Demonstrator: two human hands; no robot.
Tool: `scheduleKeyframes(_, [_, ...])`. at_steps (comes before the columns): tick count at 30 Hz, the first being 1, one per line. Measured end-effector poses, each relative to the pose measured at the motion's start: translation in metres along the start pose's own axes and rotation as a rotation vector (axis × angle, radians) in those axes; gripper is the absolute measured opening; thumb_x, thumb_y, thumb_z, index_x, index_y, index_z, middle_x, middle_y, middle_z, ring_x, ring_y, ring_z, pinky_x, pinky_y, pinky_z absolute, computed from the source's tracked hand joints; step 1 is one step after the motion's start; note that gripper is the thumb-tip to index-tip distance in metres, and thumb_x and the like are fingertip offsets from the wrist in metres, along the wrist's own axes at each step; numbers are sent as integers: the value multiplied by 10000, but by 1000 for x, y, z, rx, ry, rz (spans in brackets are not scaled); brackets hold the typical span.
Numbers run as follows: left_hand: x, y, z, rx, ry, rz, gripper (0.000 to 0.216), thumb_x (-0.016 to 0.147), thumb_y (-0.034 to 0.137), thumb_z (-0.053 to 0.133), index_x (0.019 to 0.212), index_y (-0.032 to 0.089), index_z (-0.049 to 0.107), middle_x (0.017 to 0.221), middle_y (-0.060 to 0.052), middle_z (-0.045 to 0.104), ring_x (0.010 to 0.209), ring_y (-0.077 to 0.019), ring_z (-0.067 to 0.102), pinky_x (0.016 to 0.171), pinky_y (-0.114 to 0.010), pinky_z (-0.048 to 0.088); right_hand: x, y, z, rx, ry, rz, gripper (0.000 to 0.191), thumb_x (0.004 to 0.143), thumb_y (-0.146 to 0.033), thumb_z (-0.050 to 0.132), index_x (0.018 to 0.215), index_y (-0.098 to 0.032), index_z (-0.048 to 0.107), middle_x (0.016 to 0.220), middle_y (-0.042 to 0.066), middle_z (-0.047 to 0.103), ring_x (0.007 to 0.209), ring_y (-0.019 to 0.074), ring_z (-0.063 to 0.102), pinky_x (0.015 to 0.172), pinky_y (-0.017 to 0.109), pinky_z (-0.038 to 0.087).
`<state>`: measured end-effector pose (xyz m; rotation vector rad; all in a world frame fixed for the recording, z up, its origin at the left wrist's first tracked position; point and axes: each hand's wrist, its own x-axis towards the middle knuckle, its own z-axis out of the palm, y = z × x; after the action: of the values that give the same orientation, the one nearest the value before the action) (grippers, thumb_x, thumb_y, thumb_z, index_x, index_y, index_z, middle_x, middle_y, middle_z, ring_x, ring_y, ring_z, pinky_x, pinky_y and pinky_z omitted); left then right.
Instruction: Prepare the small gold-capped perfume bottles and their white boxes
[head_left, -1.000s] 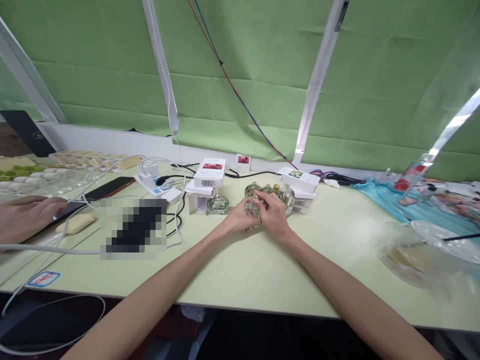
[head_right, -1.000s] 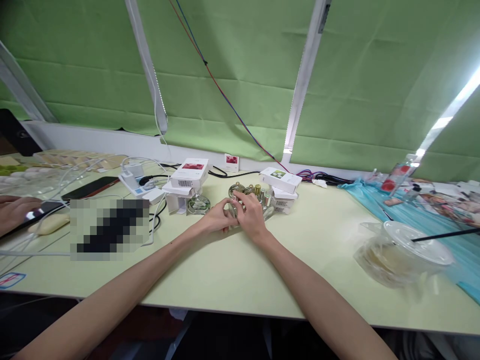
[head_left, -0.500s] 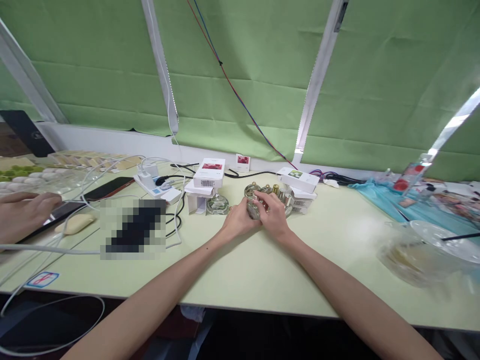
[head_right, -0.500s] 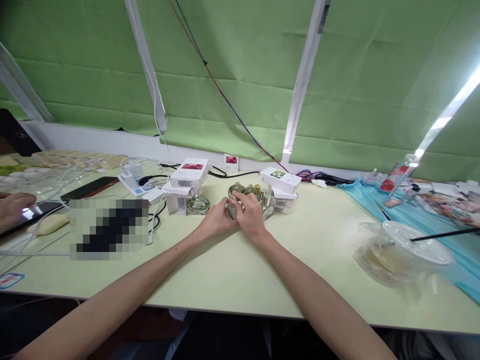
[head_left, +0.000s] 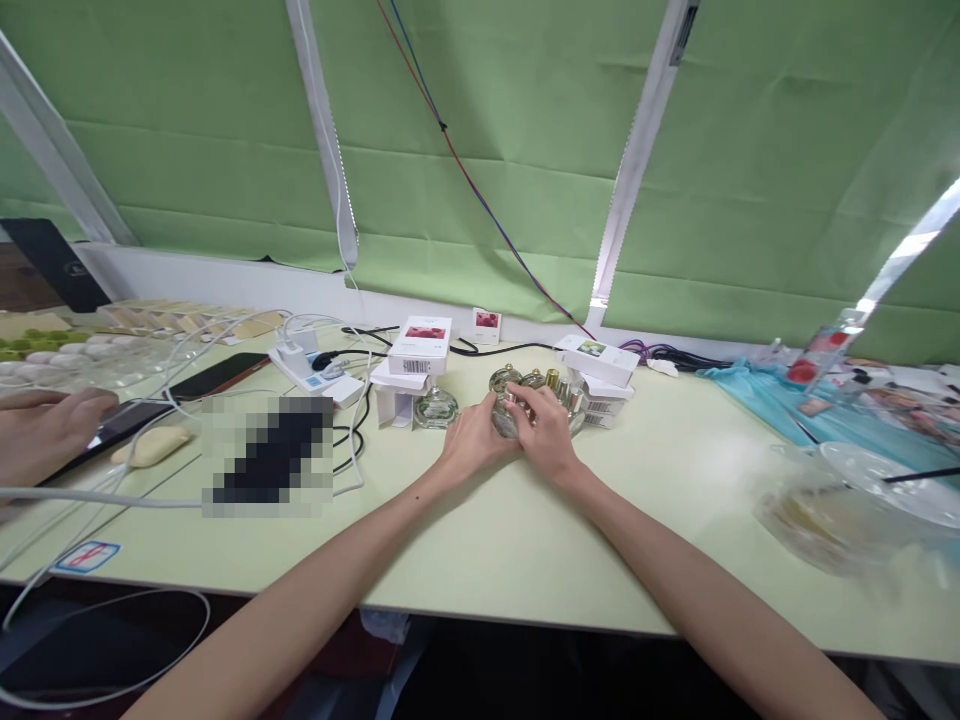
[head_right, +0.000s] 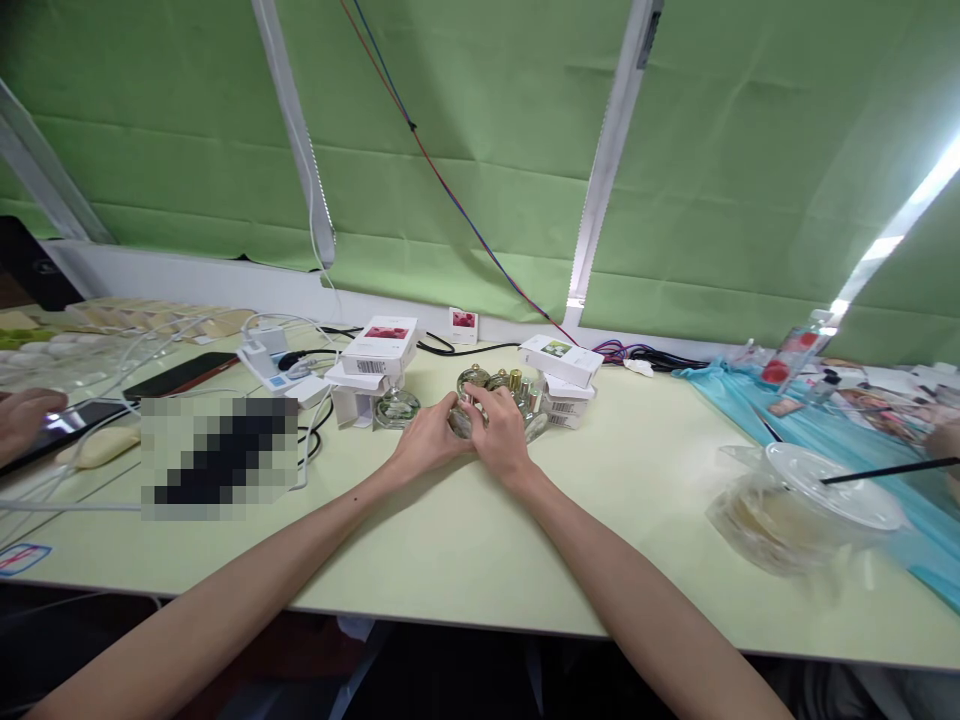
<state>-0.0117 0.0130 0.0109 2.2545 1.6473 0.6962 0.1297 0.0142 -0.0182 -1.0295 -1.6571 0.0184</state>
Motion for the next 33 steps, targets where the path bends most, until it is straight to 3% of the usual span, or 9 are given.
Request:
scheduleKeyframes(15, [3,-2,-3,35,38,-8,431,655,514,728,945,243,561,789,-43,700,803,-276,690,563,-271,365,-1,0,1,-6,-3,-28,276,956,-258,574,1192,-206,706,937,86,706,814,206,593,742,346,548])
scheduleKeyframes(33, [7,-3,-4,100,42,-48,332,699,472,705,887,220,599,854,-76,721,827,-286,685,602,-296,374,0,-2,0,-9,-13,0,274,961,-301,562,1175,-215,710,955,89,710,833,214,600,724,349,542])
